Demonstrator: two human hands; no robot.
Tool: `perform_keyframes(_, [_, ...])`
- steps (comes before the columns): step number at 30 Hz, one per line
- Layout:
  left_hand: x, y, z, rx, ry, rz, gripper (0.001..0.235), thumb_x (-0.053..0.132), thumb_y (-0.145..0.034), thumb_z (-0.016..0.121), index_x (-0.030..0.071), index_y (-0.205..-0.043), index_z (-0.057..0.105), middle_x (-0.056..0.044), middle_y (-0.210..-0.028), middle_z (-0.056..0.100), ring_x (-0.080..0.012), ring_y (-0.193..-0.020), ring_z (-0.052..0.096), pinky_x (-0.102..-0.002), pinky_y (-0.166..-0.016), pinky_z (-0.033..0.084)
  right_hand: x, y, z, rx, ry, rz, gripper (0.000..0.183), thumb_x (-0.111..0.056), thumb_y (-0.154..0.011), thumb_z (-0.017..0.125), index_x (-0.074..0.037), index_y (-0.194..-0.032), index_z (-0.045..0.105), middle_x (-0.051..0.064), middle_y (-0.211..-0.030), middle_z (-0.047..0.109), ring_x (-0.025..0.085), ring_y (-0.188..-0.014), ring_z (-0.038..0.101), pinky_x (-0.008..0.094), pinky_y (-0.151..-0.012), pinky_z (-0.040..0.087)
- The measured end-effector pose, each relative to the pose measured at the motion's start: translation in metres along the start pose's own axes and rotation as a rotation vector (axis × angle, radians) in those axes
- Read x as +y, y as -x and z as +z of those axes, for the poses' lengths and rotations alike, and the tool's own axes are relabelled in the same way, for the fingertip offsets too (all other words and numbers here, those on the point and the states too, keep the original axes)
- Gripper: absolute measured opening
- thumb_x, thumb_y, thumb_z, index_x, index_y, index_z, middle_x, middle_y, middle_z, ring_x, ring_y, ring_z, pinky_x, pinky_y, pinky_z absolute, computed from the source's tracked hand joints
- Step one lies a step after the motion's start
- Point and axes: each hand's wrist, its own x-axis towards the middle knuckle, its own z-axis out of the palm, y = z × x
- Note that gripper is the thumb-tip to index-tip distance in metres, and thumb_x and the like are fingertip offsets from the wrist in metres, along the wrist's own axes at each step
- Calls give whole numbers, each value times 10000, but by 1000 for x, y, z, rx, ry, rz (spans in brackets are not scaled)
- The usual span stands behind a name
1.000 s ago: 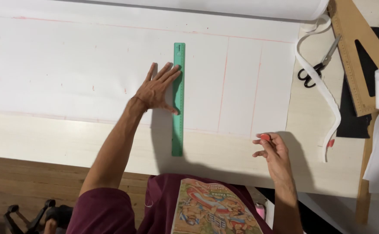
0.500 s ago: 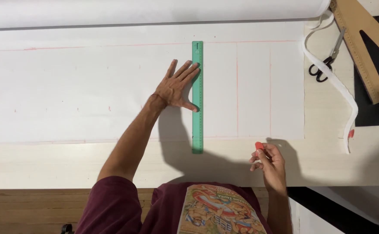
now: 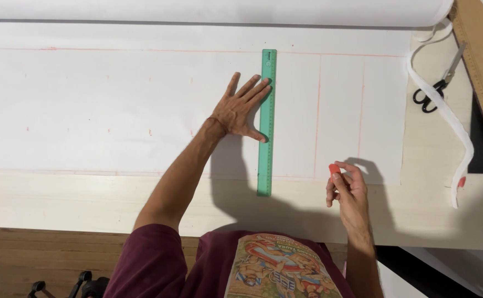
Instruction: Marking a grid or pattern on a large roll of paper using a ruler and chalk
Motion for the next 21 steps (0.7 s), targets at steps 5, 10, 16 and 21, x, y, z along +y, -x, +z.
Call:
perform_keyframes(5, [1,0,-1,-13,-8,-1,1627,1298,-629,350,299,-1905,207,100,-1985,204,-197,-1832,157,-616,-1509,-48,6,-8,12,-17,-37,-33,325,-93,-1191,646,-54,-1513,620,153,-783,655,218,-552,669,339,-382,549])
perform_keyframes(10, [2,0,-2,-18,2,4,1622,1294,-629,378,307,-1905,203,103,-1984,204,-204,-1830,164,-630,-1507,-31,13,-12,14,-4,-37,-16,313,-91,-1196,639,-55,-1506,613,147,-778,643,216,-540,657,336,-381,544])
perform_keyframes(16, [1,0,-1,-20,-2,-1,1627,1297,-629,350,302,-1907,195,103,-1986,189,-202,-1833,140,-633,-1506,-52,3,-28,32,-1,-33,-34,305,-74,-1216,610,-19,-1514,577,130,-807,595,196,-547,587,313,-403,512])
perform_keyframes(21, [1,1,2,-8,-9,2,1623,1294,-635,358,296,-1906,210,96,-1986,195,-207,-1833,144,-631,-1504,-53,7,-80,57,-58,151,-156,349,-146,-1243,627,-34,-1558,528,113,-817,572,199,-497,574,294,-387,481])
